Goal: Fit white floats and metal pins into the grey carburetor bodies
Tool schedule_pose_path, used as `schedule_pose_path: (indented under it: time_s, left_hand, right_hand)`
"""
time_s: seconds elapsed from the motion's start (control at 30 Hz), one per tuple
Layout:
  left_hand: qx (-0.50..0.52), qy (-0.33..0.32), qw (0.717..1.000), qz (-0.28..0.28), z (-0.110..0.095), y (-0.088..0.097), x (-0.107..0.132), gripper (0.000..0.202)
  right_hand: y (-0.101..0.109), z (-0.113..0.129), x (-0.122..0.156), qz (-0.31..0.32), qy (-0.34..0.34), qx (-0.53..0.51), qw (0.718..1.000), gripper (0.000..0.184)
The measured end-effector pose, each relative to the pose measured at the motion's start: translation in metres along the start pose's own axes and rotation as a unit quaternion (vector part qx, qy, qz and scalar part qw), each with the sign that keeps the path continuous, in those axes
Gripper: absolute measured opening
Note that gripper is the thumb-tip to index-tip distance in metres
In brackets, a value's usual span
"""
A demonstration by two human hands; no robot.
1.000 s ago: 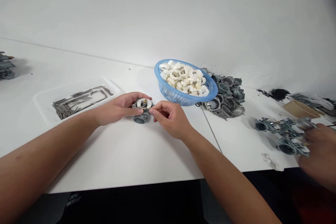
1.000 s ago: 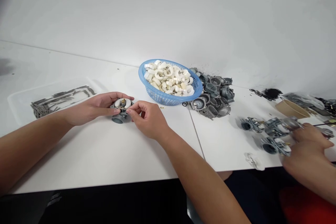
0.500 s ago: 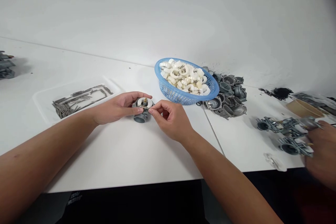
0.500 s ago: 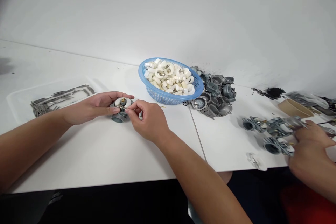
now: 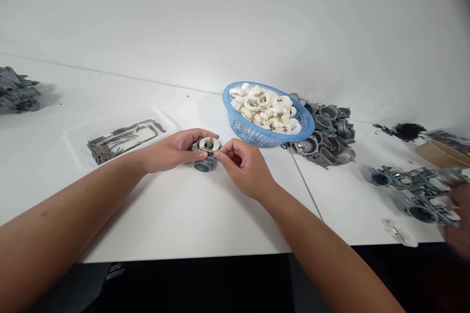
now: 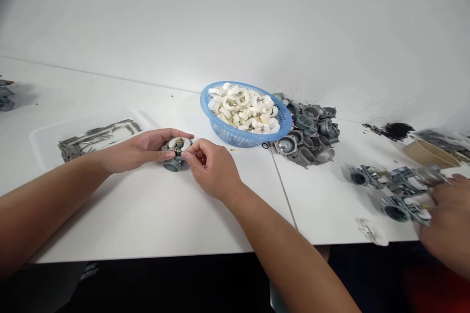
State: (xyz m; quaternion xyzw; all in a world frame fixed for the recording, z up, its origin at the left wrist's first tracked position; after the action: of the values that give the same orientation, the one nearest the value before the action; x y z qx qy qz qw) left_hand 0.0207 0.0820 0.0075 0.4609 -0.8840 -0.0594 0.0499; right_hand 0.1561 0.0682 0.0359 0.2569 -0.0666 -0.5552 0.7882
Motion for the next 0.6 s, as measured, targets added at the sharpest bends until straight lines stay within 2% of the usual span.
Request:
schedule_pose_path:
  time_s: [0.2, 0.33, 0.6]
  left_hand:
    - [0.016, -0.003, 1.000, -0.002, 0.0032, 0.0008, -0.0007, 0.056]
    - [0.005, 0.006, 1.000, -0.004, 0.0054, 0.0007, 0.0008, 0.054]
    - [0.016, -0.004, 1.000, -0.011, 0.0010, -0.0016, 0.0018, 0.049]
  right_hand:
    - [-0.0030, -0.0073, -0.0038, 0.018, -0.025, -0.039, 0.999, 0.026]
    - [-0.0033, -0.0069, -0.0055, 0.017, -0.016, -0.061, 0.998, 0.023]
    - [0.0009, -0.0017, -0.0023, -0.008, 0.001, -0.009, 1.000, 0.018]
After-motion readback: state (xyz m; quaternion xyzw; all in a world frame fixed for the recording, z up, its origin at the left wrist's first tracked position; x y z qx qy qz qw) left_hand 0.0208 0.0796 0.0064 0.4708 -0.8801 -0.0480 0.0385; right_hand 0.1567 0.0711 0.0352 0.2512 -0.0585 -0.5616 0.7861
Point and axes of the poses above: each hand's wrist, its own x-axis away from the middle knuckle, its own y-axis out of the back of the hand, z = x × y, the point moved 10 cm from there along -x, towards the middle knuckle, and after that the axes turned 1 degree about -x, right-handed, at the moved point
